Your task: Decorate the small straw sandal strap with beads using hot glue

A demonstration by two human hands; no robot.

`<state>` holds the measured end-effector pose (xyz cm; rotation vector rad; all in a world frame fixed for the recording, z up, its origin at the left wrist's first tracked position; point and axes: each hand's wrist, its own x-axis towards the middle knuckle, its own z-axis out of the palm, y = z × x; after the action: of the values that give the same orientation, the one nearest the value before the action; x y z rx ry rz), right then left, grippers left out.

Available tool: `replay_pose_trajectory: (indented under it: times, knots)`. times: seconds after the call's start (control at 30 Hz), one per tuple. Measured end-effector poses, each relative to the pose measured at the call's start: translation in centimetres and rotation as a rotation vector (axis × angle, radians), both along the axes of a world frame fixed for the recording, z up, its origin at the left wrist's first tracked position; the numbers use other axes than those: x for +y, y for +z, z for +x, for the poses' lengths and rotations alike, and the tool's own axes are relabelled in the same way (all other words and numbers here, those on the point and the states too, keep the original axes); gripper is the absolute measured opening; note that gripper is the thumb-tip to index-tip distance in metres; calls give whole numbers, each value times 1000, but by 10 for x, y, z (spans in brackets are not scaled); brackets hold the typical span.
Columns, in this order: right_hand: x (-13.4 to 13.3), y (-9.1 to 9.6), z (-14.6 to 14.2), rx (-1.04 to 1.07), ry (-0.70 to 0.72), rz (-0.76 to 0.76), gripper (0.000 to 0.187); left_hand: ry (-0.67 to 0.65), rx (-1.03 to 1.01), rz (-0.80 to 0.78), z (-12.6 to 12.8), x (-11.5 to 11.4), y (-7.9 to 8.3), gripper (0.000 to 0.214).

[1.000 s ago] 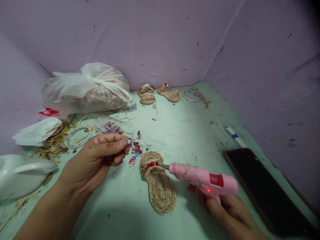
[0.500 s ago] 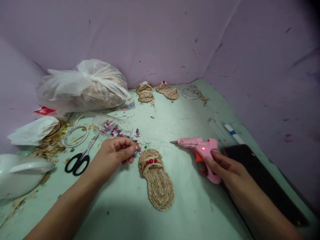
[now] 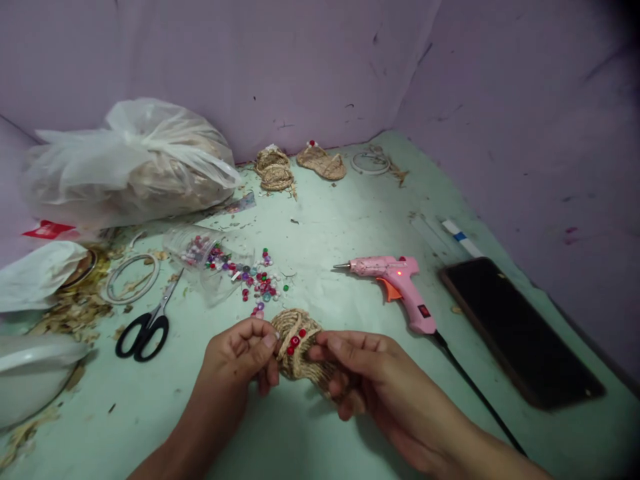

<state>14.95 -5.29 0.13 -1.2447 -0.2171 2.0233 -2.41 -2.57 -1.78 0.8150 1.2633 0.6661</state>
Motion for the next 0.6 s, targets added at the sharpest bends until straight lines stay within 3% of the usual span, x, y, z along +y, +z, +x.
replay_pose_trajectory:
  times: [0.23, 0.6]
  knots:
    - [9, 11, -4, -127, 105, -78, 18, 23, 38, 33, 6, -9, -4, 26]
    - [6, 2, -16, -302, 60, -16, 11, -8, 43, 30, 8, -10, -4, 29]
